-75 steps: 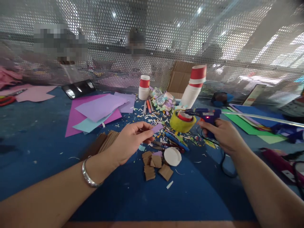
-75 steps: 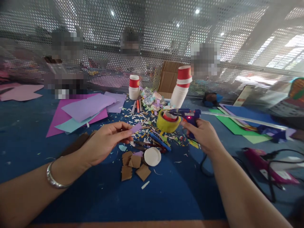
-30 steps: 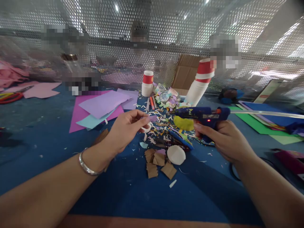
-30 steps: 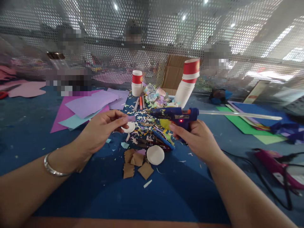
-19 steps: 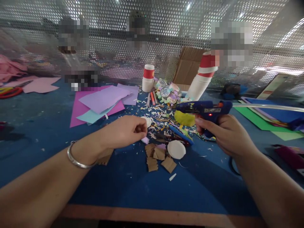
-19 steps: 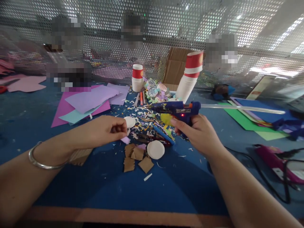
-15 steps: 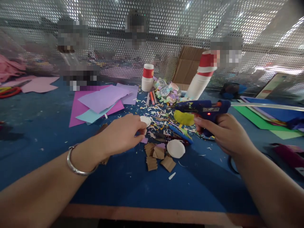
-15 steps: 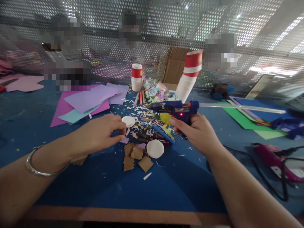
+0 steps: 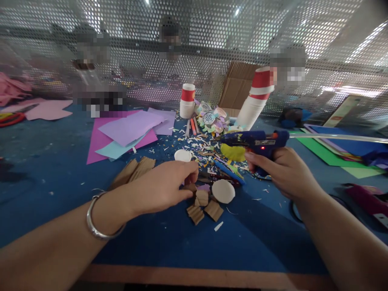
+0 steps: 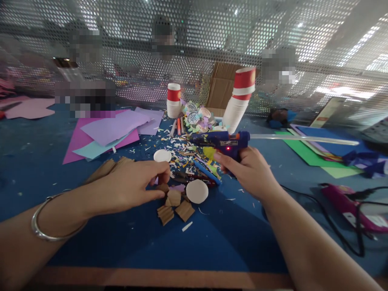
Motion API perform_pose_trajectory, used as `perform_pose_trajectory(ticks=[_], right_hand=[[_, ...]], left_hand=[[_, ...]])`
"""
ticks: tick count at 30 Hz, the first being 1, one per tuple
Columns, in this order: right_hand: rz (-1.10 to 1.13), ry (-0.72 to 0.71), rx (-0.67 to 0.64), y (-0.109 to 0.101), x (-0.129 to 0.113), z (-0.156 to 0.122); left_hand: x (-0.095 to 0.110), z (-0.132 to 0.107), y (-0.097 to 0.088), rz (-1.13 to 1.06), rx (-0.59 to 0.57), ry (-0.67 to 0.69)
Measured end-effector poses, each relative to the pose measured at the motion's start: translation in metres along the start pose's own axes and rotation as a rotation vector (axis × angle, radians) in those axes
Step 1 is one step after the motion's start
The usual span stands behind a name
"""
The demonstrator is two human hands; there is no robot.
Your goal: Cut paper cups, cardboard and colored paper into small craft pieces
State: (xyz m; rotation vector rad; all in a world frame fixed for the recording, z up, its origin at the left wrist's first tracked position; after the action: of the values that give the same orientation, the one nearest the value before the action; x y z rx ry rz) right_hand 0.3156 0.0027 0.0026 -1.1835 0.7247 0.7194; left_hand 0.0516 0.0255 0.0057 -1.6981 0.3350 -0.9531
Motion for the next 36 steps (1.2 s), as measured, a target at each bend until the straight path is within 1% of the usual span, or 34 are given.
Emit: perform_pose_trajectory(ticks=[3,6,7,9,11,14,18,21,25,29,36], right_hand=[[-0.001,-0.003,-0.013,0.000,-0.002,-0.001],[-0.013,0.006,-0.004,-0.002,-0.003,-0.002],[-0.019,0.008,-0.005,-0.002,-0.003,-0.002],[-0.033,0.009,-0.006,-0.002,-0.003,-0.003],[-0.051,0.008,-0.010,-0.002,-0.005,-0.003],[-0.090,-0.025,-0.018,-0.001,-0.012,-0.005],[-0.128,-0.095,-0.034,0.003,-0.019,-0.006],[-0.165,-0.167,-0.028,0.005,-0.022,-0.007],[-0.181,-0.210,-0.040,0.005,-0.023,-0.008],[-0.175,-0.249,-0.066,0.006,-0.027,-0.010],[-0.180,-0.279,-0.046,0.010,-0.027,-0.010]], left_hand=[[-0.005,0.005,-0.004,-0.276,0.067,-0.091],[-0.013,0.010,-0.009,-0.636,0.214,-0.158],[-0.015,0.012,-0.009,-0.724,0.261,-0.185],[-0.020,0.014,-0.009,-0.838,0.320,-0.243],[-0.021,0.015,-0.008,-0.896,0.339,-0.291],[-0.023,0.017,-0.005,-0.924,0.381,-0.307],[-0.024,0.018,-0.003,-0.884,0.431,-0.246],[-0.021,0.017,-0.002,-0.849,0.399,-0.210],[-0.018,0.017,-0.001,-0.835,0.354,-0.206],[-0.018,0.017,0.000,-0.811,0.347,-0.206],[-0.019,0.018,0.000,-0.810,0.338,-0.202]])
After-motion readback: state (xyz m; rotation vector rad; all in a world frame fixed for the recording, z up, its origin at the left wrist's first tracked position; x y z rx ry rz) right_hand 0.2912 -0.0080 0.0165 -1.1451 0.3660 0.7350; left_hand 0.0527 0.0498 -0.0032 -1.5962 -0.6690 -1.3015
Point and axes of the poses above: each hand's wrist, its own z-axis towards the middle knuckle, its own y-axis out of the palm, x = y × z, the point moved 4 cm from there along z, towards the middle knuckle, and after that the axes turned 5 degrees about z, right-handed, at the moved point
